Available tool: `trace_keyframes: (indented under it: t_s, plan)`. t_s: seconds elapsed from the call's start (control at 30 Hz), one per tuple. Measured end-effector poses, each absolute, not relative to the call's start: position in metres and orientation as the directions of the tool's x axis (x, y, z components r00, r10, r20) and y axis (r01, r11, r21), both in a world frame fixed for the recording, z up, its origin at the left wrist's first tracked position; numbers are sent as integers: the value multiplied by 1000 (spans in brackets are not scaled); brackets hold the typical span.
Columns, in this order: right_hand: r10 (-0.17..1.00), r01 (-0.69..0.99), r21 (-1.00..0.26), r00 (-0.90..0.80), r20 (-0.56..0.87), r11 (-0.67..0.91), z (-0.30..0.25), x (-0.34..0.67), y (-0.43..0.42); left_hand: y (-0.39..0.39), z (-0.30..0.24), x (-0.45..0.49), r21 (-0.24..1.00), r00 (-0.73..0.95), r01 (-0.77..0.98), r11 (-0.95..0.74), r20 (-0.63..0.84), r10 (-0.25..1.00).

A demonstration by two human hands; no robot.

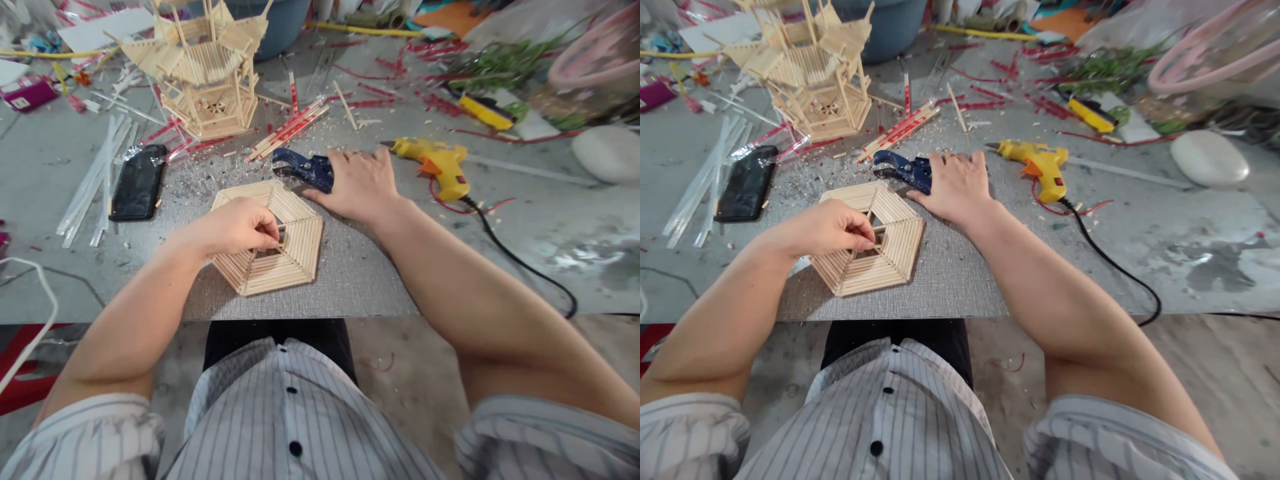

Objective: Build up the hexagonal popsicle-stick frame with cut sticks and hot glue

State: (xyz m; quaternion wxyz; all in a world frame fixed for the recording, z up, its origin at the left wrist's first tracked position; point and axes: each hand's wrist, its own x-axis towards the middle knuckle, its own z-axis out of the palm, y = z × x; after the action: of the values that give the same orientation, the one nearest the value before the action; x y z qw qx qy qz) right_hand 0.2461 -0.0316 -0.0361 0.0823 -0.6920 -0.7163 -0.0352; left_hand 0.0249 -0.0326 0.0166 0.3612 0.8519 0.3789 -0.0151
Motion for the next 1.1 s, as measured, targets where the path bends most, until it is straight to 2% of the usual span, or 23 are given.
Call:
trace_keyframes:
  t_s: [0.23,0.37,0.5,0.77,1.1]
  plan:
    - [961,991,-83,-78,264,104,-45,252,-27,-37,14,25,600,746,629,-494,-286,602]
    - [969,991,-89,-80,236,103,-41,251,-29,-41,21,26,551,699,684,-477,-311,643]
    - [983,990,-117,-60,173,80,-38,252,-30,-41,21,25,552,704,683,-477,-326,631]
    - [972,987,-100,-100,214,123,-48,256,-28,-38,16,24,532,744,649,-544,-296,599]
    - [966,987,-84,-116,232,139,-50,258,-28,-40,11,26,548,714,671,-500,-296,634]
